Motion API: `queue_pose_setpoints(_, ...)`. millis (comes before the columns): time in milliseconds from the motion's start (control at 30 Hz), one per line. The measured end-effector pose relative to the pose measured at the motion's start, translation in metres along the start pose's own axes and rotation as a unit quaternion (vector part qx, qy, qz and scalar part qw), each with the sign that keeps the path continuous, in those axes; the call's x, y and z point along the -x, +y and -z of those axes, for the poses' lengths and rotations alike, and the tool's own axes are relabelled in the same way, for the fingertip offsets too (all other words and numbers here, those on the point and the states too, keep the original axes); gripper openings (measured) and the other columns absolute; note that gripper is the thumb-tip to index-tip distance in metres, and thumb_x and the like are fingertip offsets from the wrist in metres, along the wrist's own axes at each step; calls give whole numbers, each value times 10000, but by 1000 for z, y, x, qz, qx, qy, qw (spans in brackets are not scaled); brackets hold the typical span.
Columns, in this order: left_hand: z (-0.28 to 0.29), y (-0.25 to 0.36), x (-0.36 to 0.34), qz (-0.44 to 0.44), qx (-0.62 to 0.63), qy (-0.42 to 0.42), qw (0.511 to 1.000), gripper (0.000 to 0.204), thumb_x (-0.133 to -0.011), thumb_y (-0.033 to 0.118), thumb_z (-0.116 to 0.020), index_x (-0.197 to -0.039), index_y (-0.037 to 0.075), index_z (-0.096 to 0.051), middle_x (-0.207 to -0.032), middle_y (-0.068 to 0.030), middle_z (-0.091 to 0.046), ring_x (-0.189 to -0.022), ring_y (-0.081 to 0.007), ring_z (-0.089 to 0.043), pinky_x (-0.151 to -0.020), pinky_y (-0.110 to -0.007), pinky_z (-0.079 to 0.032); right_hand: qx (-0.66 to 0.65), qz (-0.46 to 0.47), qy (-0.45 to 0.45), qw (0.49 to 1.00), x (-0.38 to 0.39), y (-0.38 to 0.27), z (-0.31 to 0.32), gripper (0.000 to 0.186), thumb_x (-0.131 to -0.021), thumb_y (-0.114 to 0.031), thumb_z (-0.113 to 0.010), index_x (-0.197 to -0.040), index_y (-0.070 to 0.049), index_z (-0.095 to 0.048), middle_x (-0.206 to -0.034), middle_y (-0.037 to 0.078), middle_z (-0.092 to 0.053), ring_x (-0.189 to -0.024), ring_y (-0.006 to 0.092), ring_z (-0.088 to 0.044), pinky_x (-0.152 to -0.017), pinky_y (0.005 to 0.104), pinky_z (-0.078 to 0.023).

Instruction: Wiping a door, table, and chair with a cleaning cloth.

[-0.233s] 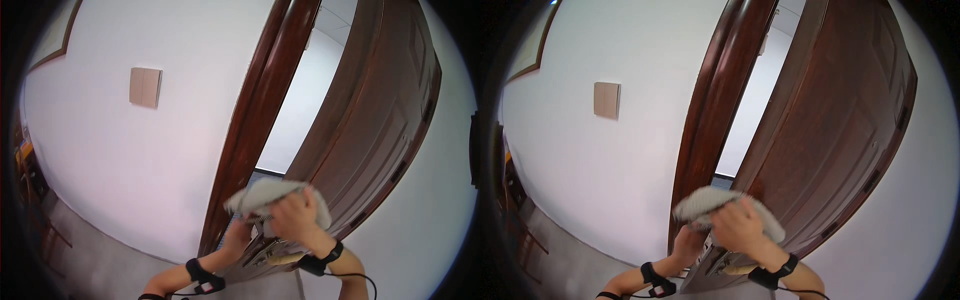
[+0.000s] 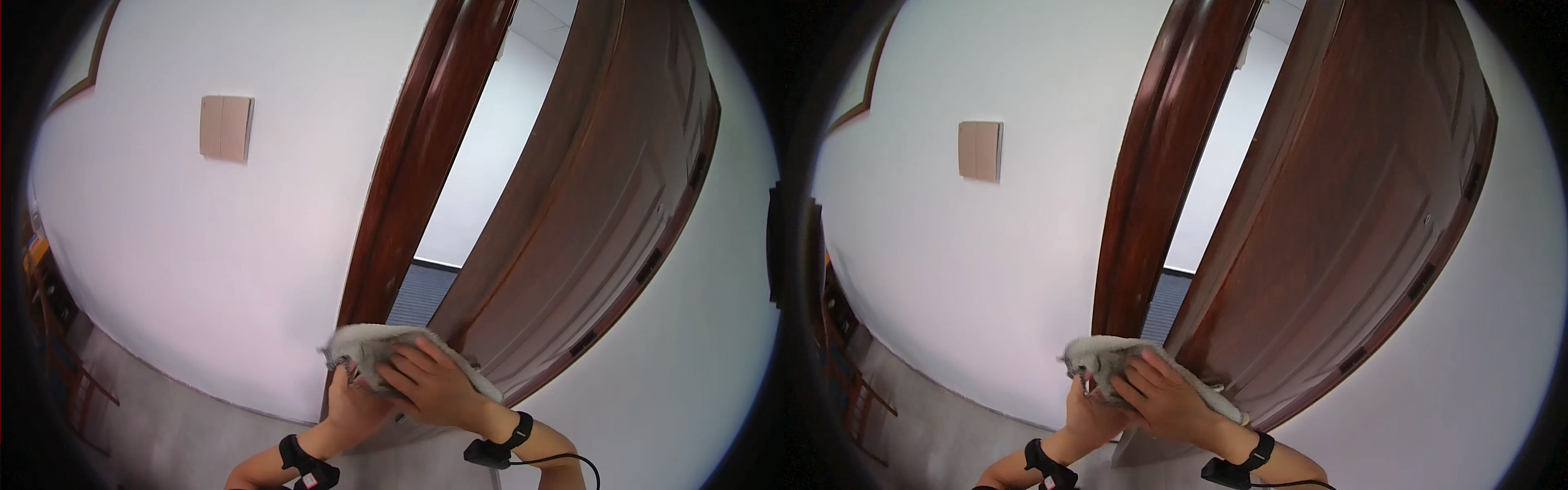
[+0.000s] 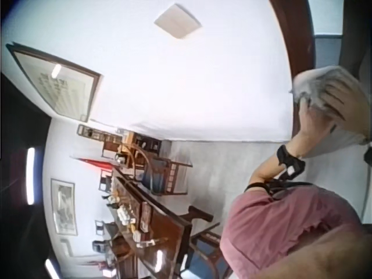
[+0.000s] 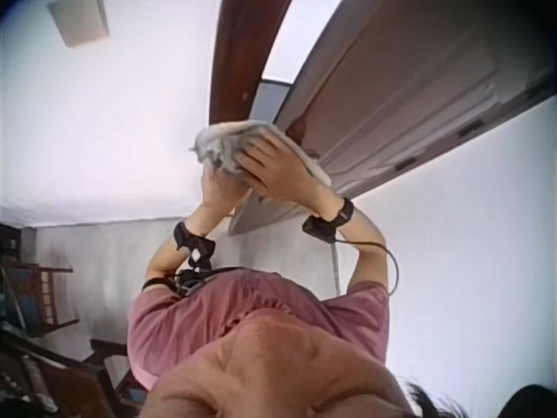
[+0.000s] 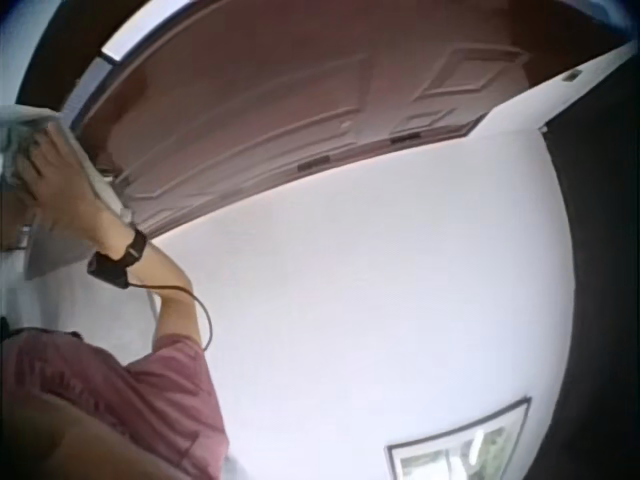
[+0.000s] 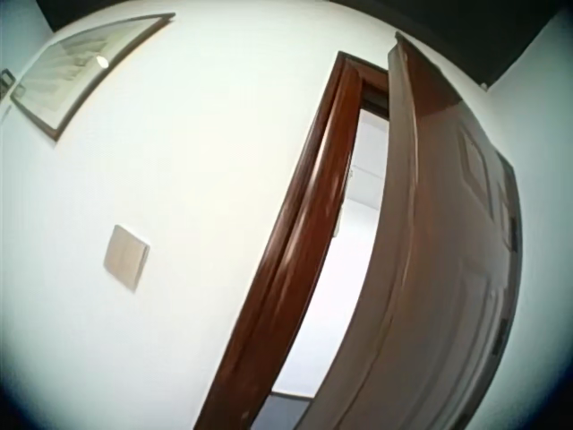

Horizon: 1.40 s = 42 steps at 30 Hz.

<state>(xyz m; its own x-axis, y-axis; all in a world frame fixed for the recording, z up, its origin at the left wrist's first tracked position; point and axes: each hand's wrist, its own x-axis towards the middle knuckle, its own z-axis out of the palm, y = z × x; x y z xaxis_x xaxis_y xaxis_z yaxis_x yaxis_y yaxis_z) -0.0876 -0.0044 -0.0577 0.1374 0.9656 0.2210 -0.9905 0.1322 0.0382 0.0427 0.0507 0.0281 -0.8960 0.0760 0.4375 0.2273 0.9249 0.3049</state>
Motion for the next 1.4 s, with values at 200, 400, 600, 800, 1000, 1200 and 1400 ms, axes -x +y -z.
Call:
queue_pose_setpoints(200,8,10,16,28,-178,100,978,419,-866,278,-446,-1214,46,-427,-1162,-96,-505,-1082,-220,-477,-935,-368,-363,-229,-19,-34,973,39,-20,-3,408,-810,-279,-578,-1154,-70,-510,-1190,106,-489,-1173,255,-421,-1010,400,-293)
queue_pose_setpoints(400,13,-3,25,132,-373,176,901,313,-842,178,-535,-1106,11,-520,-1047,-100,-574,-997,-203,-532,-879,-344,-411,-720,-307,-61,619,110,-54,-34,506,-850,-291,-561,-1247,-28,-389,-1265,99,-430,-1192,224,-397,-973,364,-331)
queue_pose_setpoints(600,37,-46,12,238,-769,-116,582,341,-868,307,-513,-1011,-1,-544,-987,-149,-588,-904,-283,-571,-758,-376,-450,-775,-526,60,345,185,-96,-102,567,-857,-261,-559,-1305,-34,-297,-1274,63,-421,-1154,187,-426,-952,343,-354)
queue_pose_setpoints(800,72,-110,8,144,-798,-372,452,347,-773,301,-539,-686,-33,-565,-701,-217,-578,-697,-372,-578,-647,-442,-441,-726,-659,96,171,303,-132,-181,441,-788,-164,-590,-1194,-35,-479,-1086,91,-567,-978,151,-521,-849,312,-424)
queue_pose_setpoints(1000,14,-195,47,265,-579,-597,488,347,-838,313,-544,-938,-19,-561,-906,-184,-599,-817,-322,-571,-717,-383,-459,-724,-657,107,180,363,-145,-228,460,-809,-201,-563,-1219,-38,-431,-1048,113,-577,-870,173,-521,-785,339,-437)
queue_pose_setpoints(1200,47,-218,69,256,-533,-575,565,344,-842,321,-525,-912,-14,-561,-851,-183,-593,-778,-303,-574,-676,-390,-458,-737,-628,109,222,409,-147,-258,481,-831,-237,-535,-1244,-42,-384,-1009,134,-588,-761,195,-520,-721,366,-451)
queue_pose_setpoints(1400,3,-202,64,412,-520,-495,561,391,-832,353,-544,-1035,19,-539,-952,-175,-580,-870,-282,-566,-732,-375,-454,-767,-584,113,242,453,-155,-286,505,-853,-274,-508,-1268,-45,-336,-970,156,-598,-652,217,-519,-657,393,-464)
